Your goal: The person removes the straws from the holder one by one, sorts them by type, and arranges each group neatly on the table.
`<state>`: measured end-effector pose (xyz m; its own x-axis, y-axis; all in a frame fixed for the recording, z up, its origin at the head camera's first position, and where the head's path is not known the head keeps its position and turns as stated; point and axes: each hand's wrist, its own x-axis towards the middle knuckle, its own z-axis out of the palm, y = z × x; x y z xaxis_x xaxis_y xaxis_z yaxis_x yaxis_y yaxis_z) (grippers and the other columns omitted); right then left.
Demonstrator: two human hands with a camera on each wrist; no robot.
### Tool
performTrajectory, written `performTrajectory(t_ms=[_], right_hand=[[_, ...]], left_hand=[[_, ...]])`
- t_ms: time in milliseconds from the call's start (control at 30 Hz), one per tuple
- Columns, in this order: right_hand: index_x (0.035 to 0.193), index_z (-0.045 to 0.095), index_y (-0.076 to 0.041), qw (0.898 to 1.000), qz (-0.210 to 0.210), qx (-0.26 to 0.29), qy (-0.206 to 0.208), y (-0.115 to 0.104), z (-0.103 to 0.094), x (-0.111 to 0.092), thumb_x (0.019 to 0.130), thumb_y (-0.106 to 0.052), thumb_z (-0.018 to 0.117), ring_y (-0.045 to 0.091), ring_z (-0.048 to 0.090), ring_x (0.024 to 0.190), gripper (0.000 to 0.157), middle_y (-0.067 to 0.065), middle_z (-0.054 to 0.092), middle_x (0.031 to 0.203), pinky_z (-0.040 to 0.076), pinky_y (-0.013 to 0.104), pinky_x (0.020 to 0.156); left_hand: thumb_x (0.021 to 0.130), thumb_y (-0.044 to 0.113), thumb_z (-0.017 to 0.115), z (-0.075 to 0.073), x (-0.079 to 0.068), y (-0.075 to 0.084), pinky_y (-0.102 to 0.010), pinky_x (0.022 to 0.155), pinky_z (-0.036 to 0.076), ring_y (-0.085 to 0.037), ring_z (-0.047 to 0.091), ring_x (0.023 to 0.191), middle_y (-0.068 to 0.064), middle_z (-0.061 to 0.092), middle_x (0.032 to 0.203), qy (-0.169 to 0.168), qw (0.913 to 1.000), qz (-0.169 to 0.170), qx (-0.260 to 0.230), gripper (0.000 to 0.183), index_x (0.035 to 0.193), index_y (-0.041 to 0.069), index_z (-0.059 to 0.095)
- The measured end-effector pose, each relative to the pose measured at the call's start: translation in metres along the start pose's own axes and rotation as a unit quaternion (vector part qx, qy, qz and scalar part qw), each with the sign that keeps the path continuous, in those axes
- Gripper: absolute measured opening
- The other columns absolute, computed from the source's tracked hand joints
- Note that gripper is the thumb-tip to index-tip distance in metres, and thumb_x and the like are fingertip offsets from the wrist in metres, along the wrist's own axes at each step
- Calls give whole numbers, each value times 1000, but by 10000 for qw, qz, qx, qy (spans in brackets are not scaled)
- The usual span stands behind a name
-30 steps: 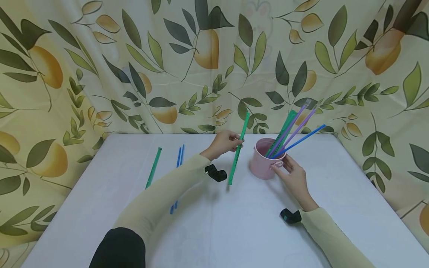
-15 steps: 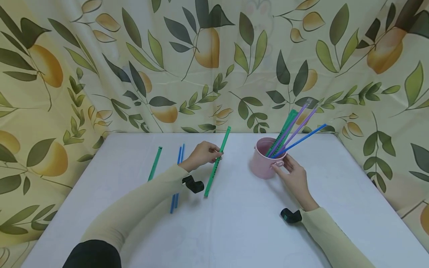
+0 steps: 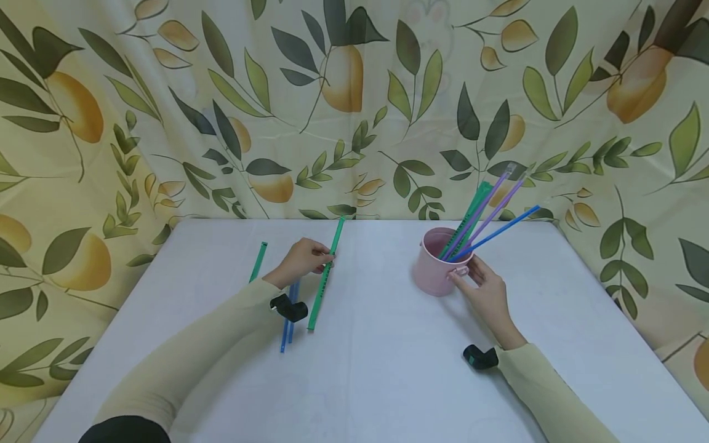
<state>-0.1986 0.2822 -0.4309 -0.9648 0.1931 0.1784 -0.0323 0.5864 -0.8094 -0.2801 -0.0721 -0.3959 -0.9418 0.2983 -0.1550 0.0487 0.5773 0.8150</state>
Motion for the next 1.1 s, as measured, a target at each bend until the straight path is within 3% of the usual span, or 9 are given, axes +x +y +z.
performTrajectory(t_ms=[400, 700, 1100], right_hand=[[144, 31, 2, 10000, 29, -25, 32, -1, 1, 0, 87, -30, 67, 40, 43, 130, 75, 24, 37, 145, 39, 45, 103], [144, 31, 2, 10000, 11, 15, 51, 0, 1, 0, 87, -29, 67, 39, 43, 130, 74, 24, 38, 144, 38, 44, 104], [145, 30, 1, 10000, 37, 13, 6, -2, 1, -1, 87, -31, 67, 39, 42, 131, 75, 24, 37, 145, 39, 44, 103]], left_hand=[[93, 12, 58, -31, -20, -28, -29, 73, 57, -12, 62, 72, -21, 66, 104, 248, 9995, -175, -90, 28, 112, -7, 63], [95, 17, 56, -57, -33, -51, -32, 77, 57, -16, 65, 78, -22, 65, 109, 496, 9971, -497, 293, 32, 115, -7, 61], [96, 15, 53, -92, -49, -84, -33, 80, 56, -17, 66, 81, -26, 62, 114, 733, 9944, -695, 316, 35, 119, -10, 58]])
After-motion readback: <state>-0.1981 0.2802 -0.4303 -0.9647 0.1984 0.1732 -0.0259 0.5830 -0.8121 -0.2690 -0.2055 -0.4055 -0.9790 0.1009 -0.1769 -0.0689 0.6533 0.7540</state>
